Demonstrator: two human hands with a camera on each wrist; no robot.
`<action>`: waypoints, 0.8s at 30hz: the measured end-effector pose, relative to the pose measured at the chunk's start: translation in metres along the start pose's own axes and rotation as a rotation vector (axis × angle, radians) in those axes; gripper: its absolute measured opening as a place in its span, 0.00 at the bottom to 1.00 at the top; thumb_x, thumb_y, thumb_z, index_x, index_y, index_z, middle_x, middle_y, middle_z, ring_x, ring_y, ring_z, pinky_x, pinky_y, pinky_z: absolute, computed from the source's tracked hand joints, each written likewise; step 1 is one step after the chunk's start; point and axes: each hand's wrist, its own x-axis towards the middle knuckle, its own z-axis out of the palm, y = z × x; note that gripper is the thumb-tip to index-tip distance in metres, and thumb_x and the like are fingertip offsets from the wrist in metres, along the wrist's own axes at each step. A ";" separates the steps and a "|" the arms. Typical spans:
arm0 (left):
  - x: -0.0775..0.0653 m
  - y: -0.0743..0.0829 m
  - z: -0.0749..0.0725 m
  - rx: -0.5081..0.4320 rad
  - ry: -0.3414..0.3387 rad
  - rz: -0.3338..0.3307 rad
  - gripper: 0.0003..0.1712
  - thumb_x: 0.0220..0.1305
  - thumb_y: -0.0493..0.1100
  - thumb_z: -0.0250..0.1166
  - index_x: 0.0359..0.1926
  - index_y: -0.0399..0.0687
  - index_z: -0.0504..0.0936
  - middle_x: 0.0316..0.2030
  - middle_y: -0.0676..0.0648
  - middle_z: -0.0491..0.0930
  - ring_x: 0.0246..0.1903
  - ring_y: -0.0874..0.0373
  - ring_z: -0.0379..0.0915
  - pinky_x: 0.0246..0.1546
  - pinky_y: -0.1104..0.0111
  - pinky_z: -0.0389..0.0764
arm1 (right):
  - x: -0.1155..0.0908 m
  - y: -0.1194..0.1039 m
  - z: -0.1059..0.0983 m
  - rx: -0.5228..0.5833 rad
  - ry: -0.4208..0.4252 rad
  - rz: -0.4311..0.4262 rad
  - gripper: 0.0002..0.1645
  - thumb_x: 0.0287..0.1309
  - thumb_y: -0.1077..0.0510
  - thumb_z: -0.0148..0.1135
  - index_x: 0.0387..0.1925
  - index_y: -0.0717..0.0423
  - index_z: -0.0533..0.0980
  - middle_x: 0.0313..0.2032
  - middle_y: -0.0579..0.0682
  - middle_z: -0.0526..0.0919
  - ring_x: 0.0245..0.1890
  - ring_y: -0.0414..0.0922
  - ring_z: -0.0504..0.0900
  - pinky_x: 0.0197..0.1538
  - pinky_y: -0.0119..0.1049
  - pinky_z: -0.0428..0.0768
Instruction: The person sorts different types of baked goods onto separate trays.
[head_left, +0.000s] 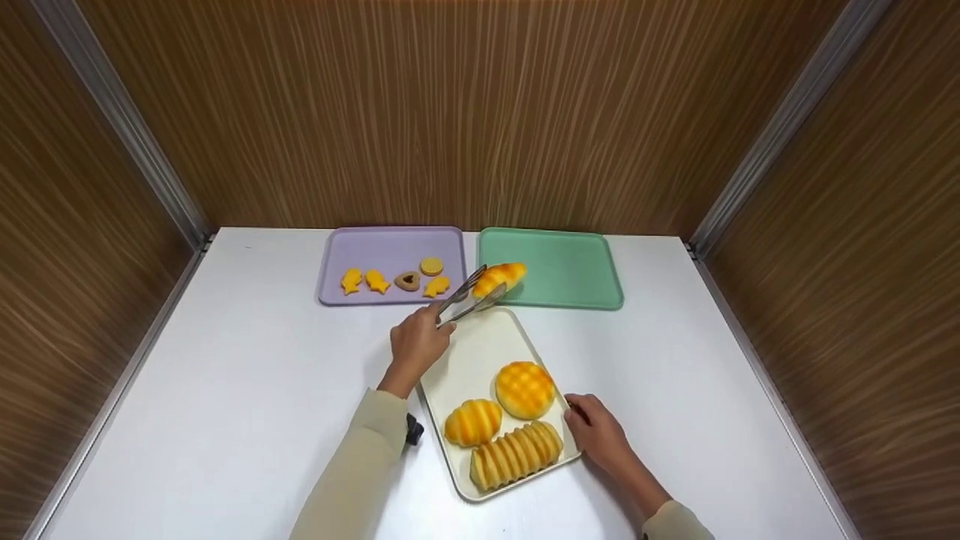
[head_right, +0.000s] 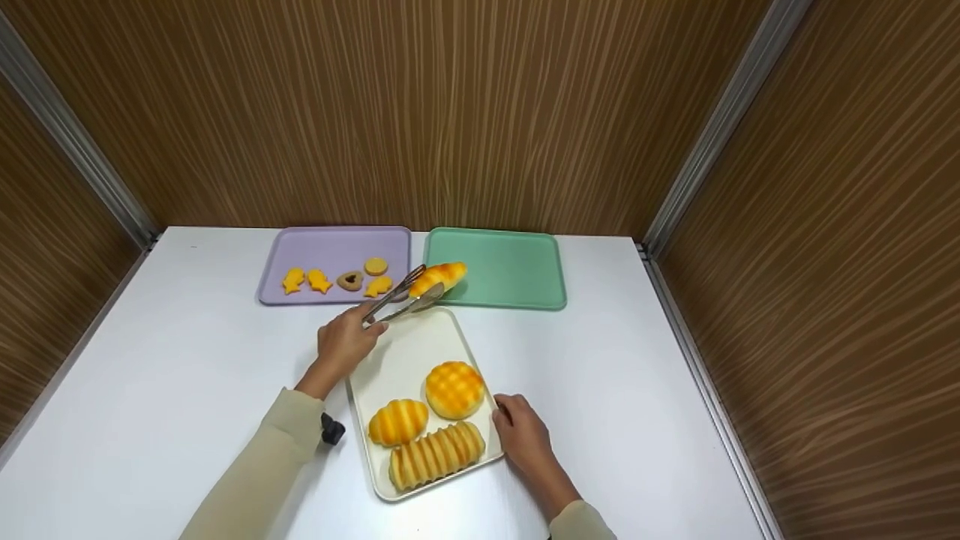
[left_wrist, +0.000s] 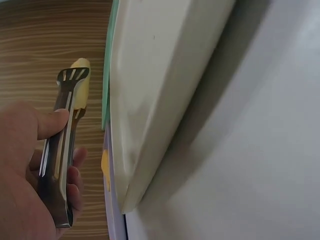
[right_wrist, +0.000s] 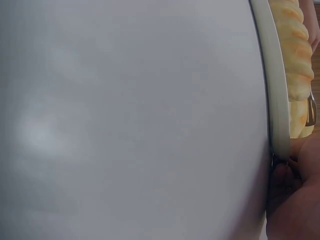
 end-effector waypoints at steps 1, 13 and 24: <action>0.003 0.001 0.001 0.000 0.001 0.000 0.27 0.61 0.55 0.64 0.60 0.52 0.76 0.36 0.51 0.81 0.36 0.52 0.77 0.37 0.52 0.72 | 0.000 0.000 0.000 0.002 -0.003 0.001 0.15 0.66 0.56 0.57 0.52 0.52 0.77 0.43 0.45 0.78 0.44 0.43 0.76 0.50 0.43 0.74; 0.034 0.011 0.012 0.041 -0.035 -0.027 0.29 0.62 0.54 0.63 0.62 0.50 0.75 0.51 0.47 0.81 0.47 0.48 0.79 0.44 0.48 0.73 | 0.001 -0.001 -0.002 0.020 -0.010 0.015 0.16 0.65 0.58 0.58 0.53 0.53 0.77 0.44 0.45 0.78 0.45 0.42 0.75 0.51 0.40 0.73; 0.041 0.017 0.026 0.032 -0.072 0.009 0.24 0.61 0.53 0.64 0.55 0.46 0.78 0.42 0.47 0.83 0.40 0.49 0.80 0.38 0.51 0.75 | 0.001 -0.001 -0.003 0.056 -0.021 0.028 0.16 0.65 0.57 0.58 0.53 0.52 0.77 0.42 0.44 0.78 0.44 0.41 0.75 0.50 0.39 0.73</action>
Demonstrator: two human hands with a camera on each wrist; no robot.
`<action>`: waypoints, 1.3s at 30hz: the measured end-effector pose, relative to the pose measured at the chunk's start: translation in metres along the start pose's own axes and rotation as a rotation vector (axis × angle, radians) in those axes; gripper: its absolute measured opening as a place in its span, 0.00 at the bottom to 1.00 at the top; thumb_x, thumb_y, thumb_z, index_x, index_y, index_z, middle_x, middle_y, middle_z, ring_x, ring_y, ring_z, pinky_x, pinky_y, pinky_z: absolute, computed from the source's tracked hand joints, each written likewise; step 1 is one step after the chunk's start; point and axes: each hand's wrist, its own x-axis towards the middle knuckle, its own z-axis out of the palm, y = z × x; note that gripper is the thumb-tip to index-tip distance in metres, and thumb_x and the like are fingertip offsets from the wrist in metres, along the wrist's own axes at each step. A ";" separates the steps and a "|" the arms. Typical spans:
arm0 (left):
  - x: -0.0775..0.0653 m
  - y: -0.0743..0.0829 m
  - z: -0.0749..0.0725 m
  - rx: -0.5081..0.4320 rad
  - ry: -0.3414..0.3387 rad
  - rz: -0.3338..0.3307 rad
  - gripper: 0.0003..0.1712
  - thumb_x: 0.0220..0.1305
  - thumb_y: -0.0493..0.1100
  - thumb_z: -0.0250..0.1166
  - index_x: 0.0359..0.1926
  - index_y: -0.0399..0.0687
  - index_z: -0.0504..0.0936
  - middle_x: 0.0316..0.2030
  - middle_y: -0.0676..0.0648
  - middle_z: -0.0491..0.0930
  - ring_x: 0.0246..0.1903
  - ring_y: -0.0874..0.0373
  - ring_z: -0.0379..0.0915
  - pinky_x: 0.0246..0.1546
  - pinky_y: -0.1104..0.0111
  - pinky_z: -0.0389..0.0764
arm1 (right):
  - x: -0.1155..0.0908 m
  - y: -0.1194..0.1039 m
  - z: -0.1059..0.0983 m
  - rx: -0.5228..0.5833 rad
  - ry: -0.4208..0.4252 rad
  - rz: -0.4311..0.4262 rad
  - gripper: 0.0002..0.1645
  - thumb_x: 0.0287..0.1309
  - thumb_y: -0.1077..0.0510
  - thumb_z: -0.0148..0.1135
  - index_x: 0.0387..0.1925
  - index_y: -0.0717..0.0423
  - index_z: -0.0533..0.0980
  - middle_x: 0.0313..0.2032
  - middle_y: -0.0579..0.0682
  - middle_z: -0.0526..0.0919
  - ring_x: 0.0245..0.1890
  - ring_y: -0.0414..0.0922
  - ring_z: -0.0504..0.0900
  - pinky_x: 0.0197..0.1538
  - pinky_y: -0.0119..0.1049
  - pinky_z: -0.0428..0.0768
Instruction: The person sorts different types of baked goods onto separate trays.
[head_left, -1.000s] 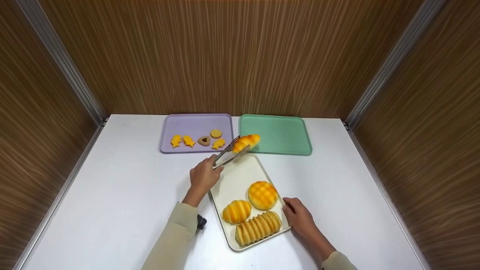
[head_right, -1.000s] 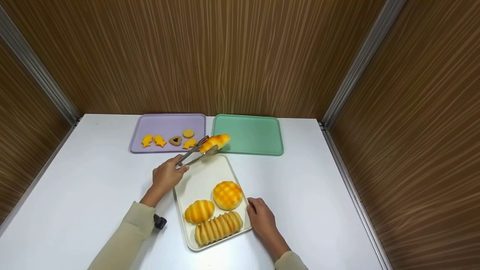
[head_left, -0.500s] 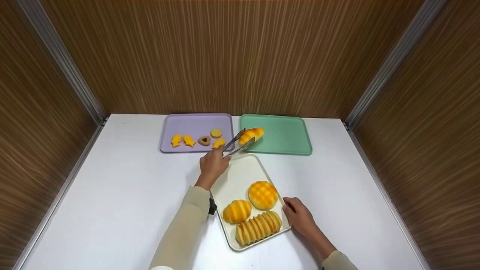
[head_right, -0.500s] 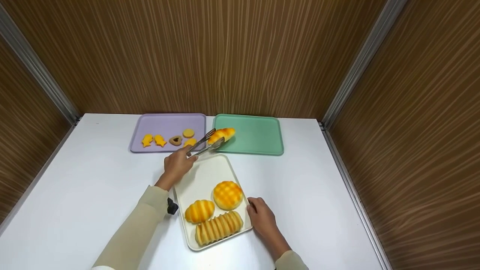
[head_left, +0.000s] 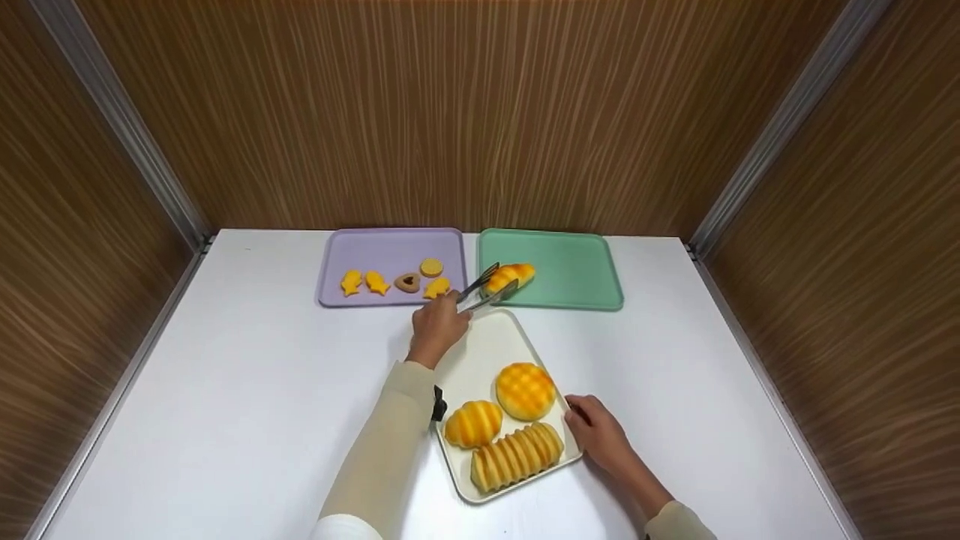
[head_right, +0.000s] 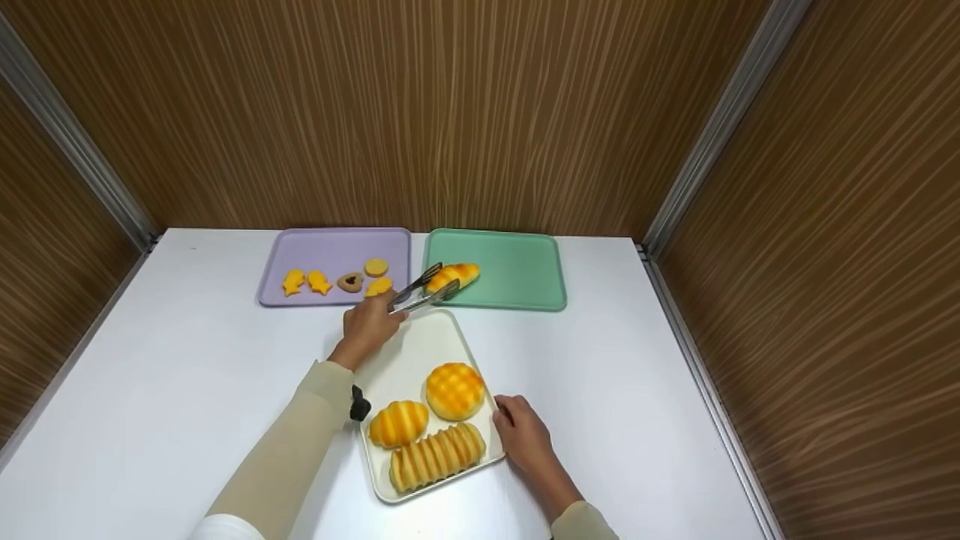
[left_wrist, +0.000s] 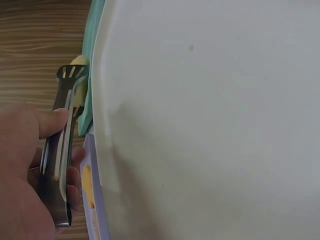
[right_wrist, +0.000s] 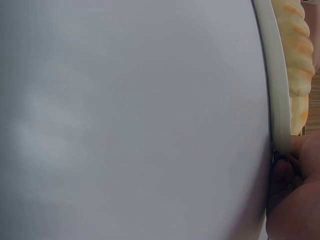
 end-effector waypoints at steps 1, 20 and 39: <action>0.000 0.000 0.000 -0.002 -0.007 -0.007 0.25 0.61 0.53 0.64 0.56 0.46 0.78 0.43 0.46 0.83 0.41 0.49 0.79 0.39 0.50 0.75 | 0.000 0.000 0.000 0.000 -0.003 -0.001 0.16 0.65 0.57 0.57 0.53 0.52 0.77 0.42 0.45 0.78 0.43 0.41 0.75 0.50 0.39 0.73; -0.023 0.005 -0.027 -0.046 -0.032 0.002 0.23 0.59 0.57 0.66 0.51 0.51 0.77 0.41 0.48 0.82 0.42 0.52 0.77 0.41 0.49 0.71 | 0.000 0.001 0.003 -0.019 0.012 -0.005 0.15 0.65 0.58 0.58 0.52 0.53 0.77 0.42 0.45 0.78 0.44 0.42 0.75 0.51 0.40 0.72; -0.101 -0.002 -0.038 -0.055 -0.132 0.112 0.32 0.60 0.62 0.62 0.63 0.57 0.71 0.45 0.53 0.80 0.46 0.54 0.76 0.44 0.49 0.70 | -0.001 0.001 0.004 -0.063 0.032 -0.067 0.16 0.65 0.59 0.58 0.53 0.54 0.77 0.42 0.44 0.78 0.43 0.42 0.76 0.50 0.40 0.74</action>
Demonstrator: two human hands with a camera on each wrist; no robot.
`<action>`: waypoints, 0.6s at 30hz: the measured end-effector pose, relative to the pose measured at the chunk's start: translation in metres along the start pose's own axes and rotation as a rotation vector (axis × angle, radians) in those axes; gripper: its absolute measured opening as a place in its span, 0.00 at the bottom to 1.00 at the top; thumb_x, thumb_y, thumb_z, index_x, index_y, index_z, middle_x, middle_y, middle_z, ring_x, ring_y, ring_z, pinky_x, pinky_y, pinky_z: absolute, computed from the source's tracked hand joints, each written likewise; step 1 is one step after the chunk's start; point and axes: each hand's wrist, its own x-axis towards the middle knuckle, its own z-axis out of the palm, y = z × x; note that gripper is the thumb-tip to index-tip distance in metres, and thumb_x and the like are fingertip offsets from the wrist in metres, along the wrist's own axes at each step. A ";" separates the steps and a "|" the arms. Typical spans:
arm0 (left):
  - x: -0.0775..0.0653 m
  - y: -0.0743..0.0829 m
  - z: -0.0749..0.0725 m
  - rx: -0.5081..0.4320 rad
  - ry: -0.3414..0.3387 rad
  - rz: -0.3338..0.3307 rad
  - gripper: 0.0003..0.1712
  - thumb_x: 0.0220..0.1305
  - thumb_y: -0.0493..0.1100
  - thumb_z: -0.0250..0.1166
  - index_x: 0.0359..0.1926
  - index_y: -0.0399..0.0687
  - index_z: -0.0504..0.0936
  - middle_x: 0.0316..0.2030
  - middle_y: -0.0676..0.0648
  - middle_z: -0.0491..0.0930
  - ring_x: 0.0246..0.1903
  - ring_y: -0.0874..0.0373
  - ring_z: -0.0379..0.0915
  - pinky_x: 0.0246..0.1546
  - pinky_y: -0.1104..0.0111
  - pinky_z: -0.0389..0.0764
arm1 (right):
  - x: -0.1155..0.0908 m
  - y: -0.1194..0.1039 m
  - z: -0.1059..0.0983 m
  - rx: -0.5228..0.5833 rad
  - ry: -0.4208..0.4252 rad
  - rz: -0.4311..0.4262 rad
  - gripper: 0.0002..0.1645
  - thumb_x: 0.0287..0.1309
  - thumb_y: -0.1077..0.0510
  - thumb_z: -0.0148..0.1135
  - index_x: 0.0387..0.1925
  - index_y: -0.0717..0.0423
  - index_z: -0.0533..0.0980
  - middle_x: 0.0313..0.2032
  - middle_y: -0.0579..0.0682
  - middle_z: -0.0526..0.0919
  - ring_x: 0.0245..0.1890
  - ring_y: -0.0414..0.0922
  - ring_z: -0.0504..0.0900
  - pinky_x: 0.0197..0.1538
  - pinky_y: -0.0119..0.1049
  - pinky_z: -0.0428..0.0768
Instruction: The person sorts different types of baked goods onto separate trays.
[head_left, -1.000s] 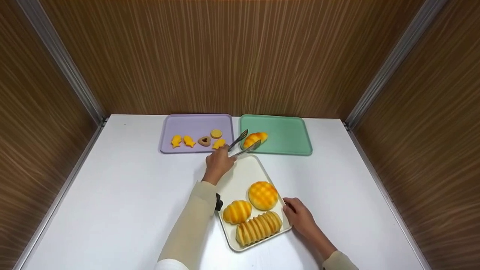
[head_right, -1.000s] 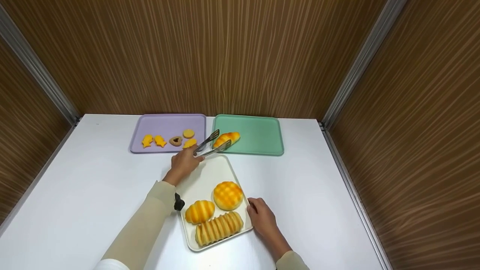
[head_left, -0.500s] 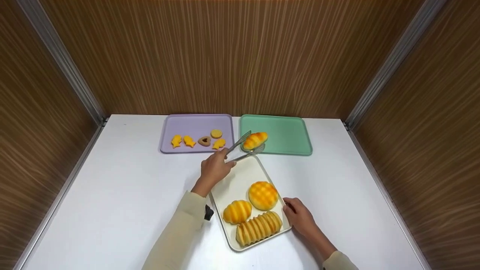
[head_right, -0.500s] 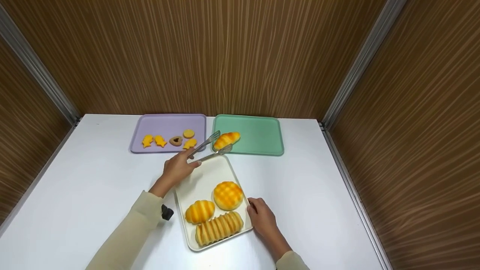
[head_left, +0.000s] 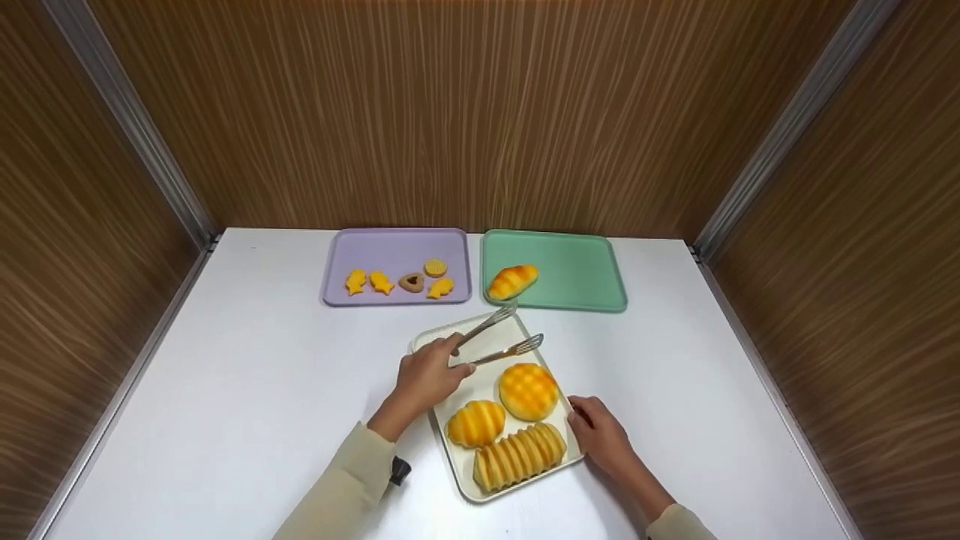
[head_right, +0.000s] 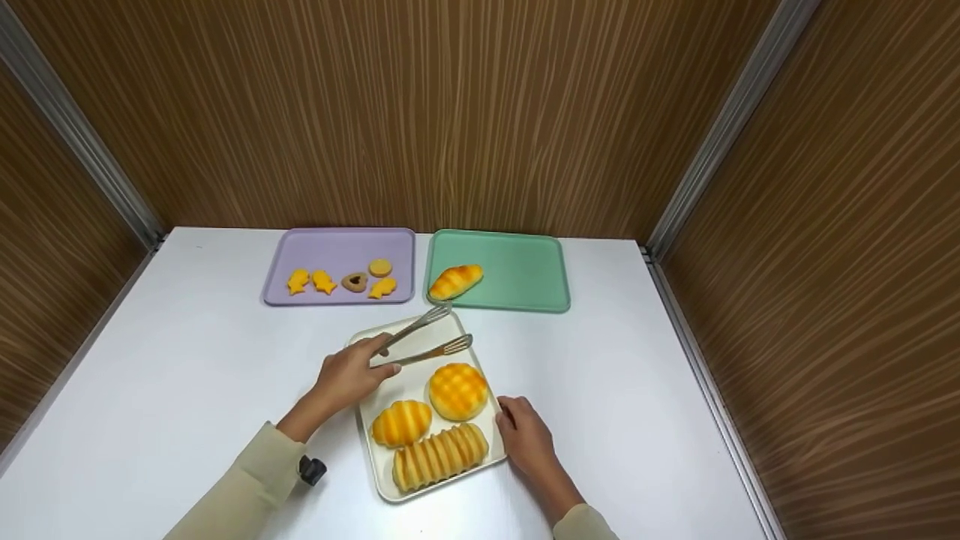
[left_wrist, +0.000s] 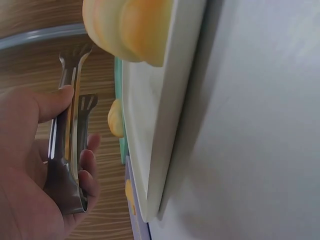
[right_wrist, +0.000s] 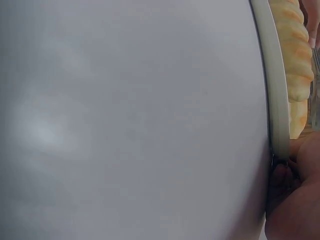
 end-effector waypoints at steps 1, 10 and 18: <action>-0.003 0.000 0.000 -0.002 -0.005 0.004 0.33 0.61 0.62 0.62 0.64 0.57 0.70 0.46 0.54 0.80 0.46 0.54 0.76 0.44 0.49 0.70 | 0.000 0.000 0.000 -0.001 0.000 0.007 0.16 0.65 0.58 0.58 0.53 0.53 0.77 0.42 0.44 0.78 0.43 0.42 0.76 0.50 0.40 0.74; -0.030 0.001 -0.008 0.022 -0.051 0.030 0.31 0.60 0.62 0.63 0.62 0.59 0.71 0.45 0.57 0.80 0.45 0.57 0.77 0.43 0.50 0.71 | 0.001 -0.001 -0.001 0.007 -0.011 0.047 0.15 0.65 0.59 0.58 0.53 0.52 0.77 0.42 0.43 0.77 0.44 0.41 0.76 0.51 0.41 0.73; -0.046 -0.002 -0.013 0.052 -0.091 0.055 0.26 0.58 0.61 0.65 0.56 0.64 0.73 0.41 0.59 0.80 0.42 0.59 0.76 0.40 0.52 0.70 | 0.000 0.000 0.000 -0.001 -0.004 0.037 0.15 0.65 0.59 0.58 0.52 0.52 0.77 0.42 0.43 0.78 0.44 0.41 0.76 0.51 0.41 0.74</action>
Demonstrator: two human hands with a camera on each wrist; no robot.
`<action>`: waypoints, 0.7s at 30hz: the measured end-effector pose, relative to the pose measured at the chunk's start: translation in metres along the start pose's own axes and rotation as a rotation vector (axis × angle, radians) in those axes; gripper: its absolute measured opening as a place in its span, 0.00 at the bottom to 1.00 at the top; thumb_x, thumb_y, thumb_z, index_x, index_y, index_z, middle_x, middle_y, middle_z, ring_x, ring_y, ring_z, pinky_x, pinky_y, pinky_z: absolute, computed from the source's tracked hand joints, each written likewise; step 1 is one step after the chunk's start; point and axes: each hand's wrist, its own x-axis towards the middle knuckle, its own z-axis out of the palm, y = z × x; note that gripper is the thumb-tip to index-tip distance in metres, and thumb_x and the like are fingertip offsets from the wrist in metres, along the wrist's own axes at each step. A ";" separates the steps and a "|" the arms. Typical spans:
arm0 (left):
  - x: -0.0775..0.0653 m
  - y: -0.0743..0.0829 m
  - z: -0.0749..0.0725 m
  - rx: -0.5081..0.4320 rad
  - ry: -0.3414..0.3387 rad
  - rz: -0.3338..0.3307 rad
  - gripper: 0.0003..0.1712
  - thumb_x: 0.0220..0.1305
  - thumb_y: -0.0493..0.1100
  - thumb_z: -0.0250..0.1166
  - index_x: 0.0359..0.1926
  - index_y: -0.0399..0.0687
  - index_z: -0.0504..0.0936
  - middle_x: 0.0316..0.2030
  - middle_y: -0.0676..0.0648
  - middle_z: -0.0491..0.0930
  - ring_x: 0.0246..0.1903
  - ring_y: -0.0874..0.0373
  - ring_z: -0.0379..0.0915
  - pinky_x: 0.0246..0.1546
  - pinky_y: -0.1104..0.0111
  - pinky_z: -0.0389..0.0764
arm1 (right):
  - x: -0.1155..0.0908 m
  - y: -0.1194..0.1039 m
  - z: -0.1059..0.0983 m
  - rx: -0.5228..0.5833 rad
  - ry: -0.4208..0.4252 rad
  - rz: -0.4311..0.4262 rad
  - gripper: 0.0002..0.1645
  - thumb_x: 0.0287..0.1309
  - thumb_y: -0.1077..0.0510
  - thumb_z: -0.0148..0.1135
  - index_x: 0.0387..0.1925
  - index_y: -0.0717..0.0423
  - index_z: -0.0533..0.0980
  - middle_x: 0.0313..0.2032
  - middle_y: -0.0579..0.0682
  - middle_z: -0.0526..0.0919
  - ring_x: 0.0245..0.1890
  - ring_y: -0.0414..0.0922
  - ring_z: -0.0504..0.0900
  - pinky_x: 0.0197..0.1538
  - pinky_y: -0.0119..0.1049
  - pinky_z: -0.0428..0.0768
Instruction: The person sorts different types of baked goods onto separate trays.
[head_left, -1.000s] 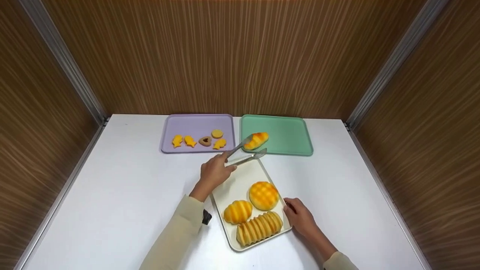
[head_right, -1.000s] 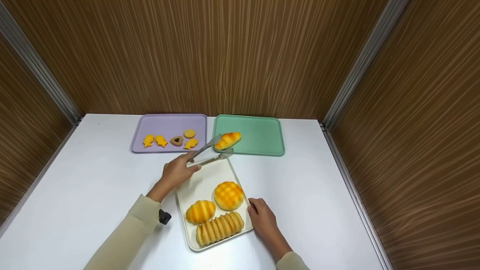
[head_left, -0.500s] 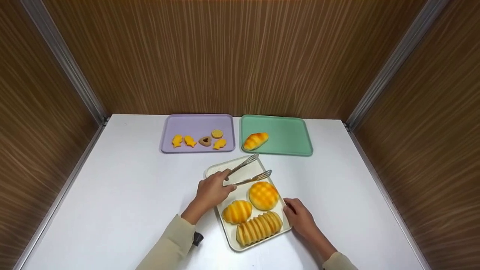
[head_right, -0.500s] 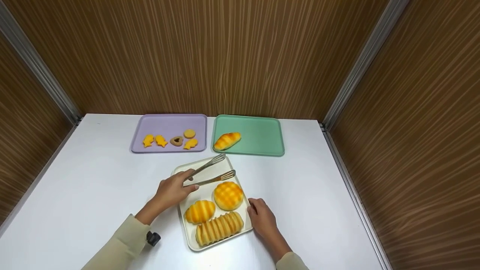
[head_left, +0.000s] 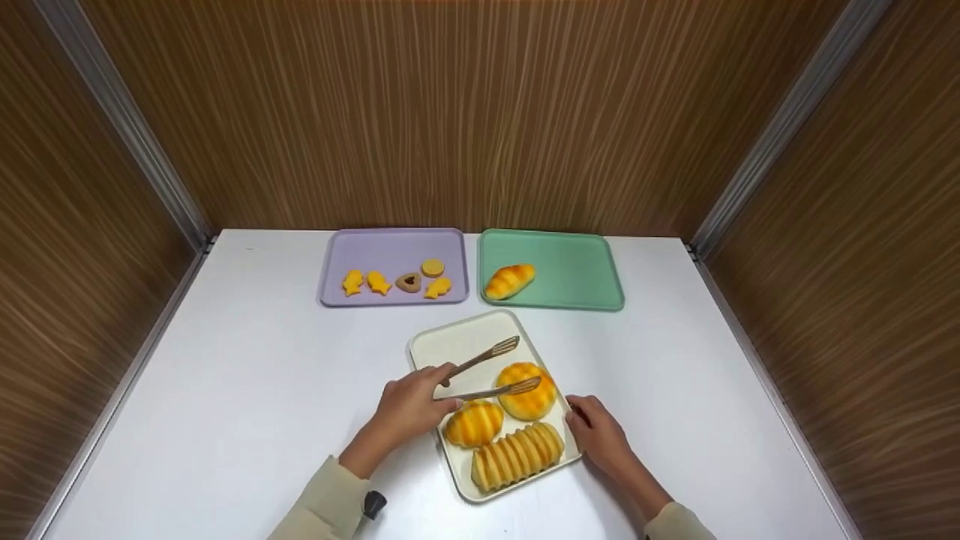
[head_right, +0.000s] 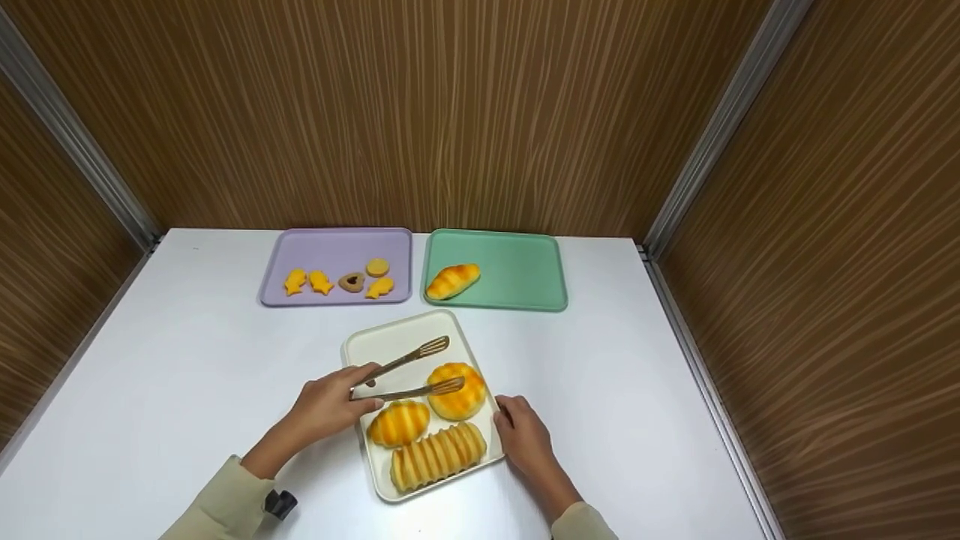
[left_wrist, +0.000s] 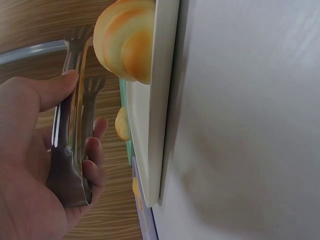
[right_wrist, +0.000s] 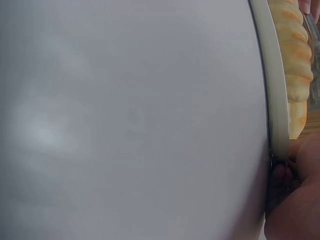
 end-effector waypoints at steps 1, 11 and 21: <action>-0.001 -0.001 0.000 0.001 -0.009 0.004 0.26 0.58 0.61 0.65 0.56 0.64 0.73 0.41 0.59 0.80 0.43 0.59 0.76 0.40 0.52 0.70 | 0.000 0.000 0.000 -0.004 -0.001 0.002 0.15 0.65 0.58 0.58 0.52 0.52 0.77 0.42 0.43 0.78 0.44 0.41 0.76 0.51 0.42 0.74; 0.001 -0.009 -0.001 0.052 -0.059 0.071 0.24 0.58 0.61 0.65 0.55 0.64 0.75 0.41 0.58 0.80 0.42 0.59 0.76 0.36 0.53 0.70 | -0.001 -0.001 0.000 -0.001 -0.003 0.012 0.16 0.65 0.59 0.58 0.53 0.52 0.77 0.43 0.43 0.78 0.46 0.41 0.76 0.53 0.43 0.73; 0.003 -0.008 -0.007 0.049 -0.082 0.091 0.23 0.57 0.60 0.65 0.53 0.63 0.76 0.41 0.57 0.81 0.40 0.60 0.76 0.36 0.54 0.69 | -0.001 -0.001 -0.001 0.000 -0.006 -0.004 0.16 0.65 0.58 0.57 0.54 0.53 0.77 0.43 0.43 0.78 0.45 0.41 0.76 0.52 0.42 0.74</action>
